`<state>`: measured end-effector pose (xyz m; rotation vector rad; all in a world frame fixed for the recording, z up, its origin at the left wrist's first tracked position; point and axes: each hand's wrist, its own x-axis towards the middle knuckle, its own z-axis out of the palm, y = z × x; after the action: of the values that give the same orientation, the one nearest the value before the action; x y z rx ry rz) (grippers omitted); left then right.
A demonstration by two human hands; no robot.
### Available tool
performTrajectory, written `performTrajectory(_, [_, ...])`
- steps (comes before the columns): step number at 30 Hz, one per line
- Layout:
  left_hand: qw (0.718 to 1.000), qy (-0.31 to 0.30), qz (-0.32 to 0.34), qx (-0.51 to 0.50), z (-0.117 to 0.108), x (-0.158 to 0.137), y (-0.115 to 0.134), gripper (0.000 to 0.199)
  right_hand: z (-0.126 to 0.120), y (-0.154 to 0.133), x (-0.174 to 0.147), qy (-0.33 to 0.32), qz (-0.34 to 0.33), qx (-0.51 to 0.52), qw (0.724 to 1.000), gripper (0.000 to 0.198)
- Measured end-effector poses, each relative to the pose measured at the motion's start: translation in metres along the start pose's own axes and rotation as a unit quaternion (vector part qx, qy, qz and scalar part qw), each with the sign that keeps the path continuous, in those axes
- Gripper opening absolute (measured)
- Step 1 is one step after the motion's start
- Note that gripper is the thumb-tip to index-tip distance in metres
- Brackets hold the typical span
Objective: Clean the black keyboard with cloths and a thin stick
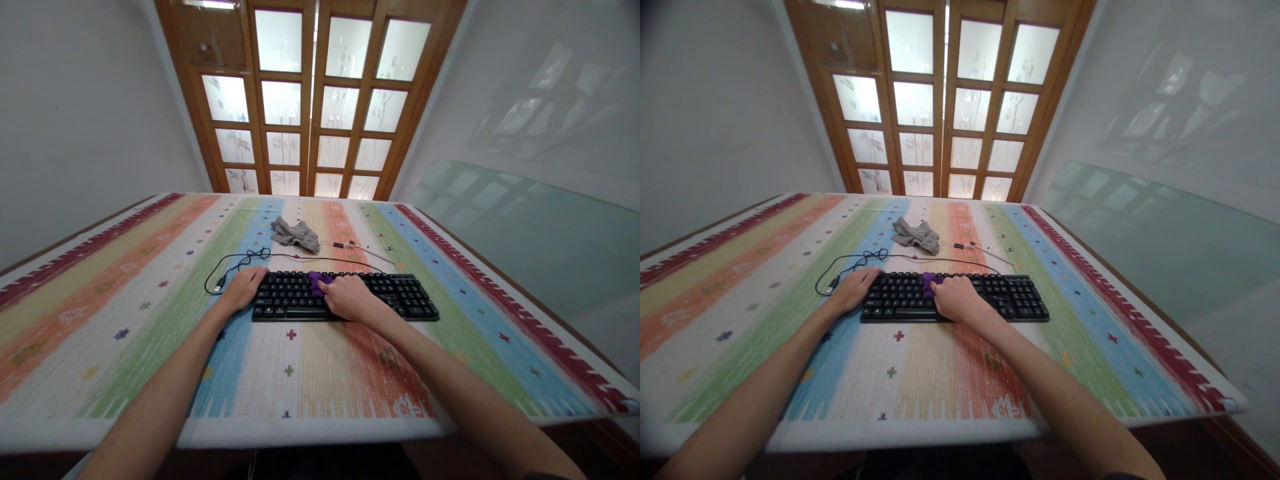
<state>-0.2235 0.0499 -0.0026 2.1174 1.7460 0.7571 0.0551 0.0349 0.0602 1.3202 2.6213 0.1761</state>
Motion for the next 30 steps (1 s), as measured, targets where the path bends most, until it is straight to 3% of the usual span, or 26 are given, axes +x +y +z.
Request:
performTrajectory(21, [1.000, 0.006, 0.000, 0.004, 0.000, -0.001, 0.001, 0.058, 0.002, 0.046, 0.011, -0.011, -0.043, 0.043, 0.998, 0.051])
performTrajectory(30, [1.000, 0.002, 0.001, 0.003, -0.001, 0.000, 0.002, 0.056, -0.001, 0.060, 0.003, -0.035, -0.045, 0.000, 0.998, 0.050])
